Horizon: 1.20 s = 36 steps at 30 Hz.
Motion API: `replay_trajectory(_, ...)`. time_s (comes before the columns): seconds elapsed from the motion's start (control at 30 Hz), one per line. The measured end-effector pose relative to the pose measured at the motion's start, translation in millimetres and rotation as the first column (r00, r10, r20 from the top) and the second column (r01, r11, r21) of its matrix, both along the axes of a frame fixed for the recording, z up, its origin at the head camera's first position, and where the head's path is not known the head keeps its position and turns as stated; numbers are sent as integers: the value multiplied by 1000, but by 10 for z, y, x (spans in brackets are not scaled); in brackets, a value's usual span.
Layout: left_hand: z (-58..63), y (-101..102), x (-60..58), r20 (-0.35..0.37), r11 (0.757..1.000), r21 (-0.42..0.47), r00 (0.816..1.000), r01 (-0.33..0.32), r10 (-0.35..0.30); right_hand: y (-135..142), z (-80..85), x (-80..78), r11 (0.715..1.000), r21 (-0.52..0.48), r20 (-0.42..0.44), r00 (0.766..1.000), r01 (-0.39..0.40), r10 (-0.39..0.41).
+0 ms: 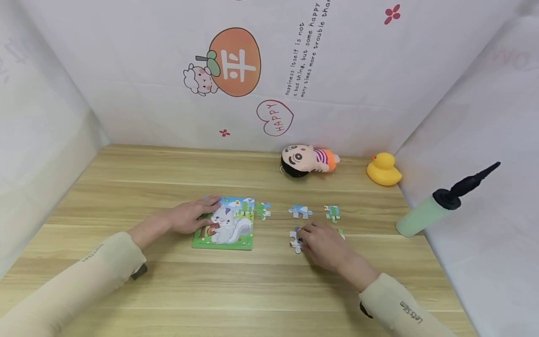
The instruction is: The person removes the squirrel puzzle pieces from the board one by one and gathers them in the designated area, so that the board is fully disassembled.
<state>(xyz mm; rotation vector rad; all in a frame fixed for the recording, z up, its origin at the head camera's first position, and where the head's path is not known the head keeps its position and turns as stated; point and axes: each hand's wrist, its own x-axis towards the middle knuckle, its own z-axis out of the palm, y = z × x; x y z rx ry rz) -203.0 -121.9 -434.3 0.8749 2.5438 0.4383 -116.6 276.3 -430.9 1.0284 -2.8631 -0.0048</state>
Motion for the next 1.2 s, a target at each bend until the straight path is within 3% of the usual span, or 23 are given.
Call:
replay_trajectory(0.43,27,-15,-5,-57,998,-48,997,46,-48,-175,109,-62,999,-34,16,1000,8,-7)
replay_trajectory(0.63,33,-18,-13,-92,998,-44,994,47,-51,-591,202,-190,993,-81,-31,996,-85,83)
replay_trajectory(0.83,76,-134,2,-106,1000,-9,994,12,-13,-1085,268,-333,984,-82,1,987,-158,158)
replay_trajectory(1.0,104,-273,31,-109,1000,-31,994,7,-10,-1452,279,-420,988,-41,70,986,-150,153)
replay_trajectory(1.2,56,-360,60,-89,998,-56,996,7,-12,-1802,209,-520,993,-21,197,974,-114,116)
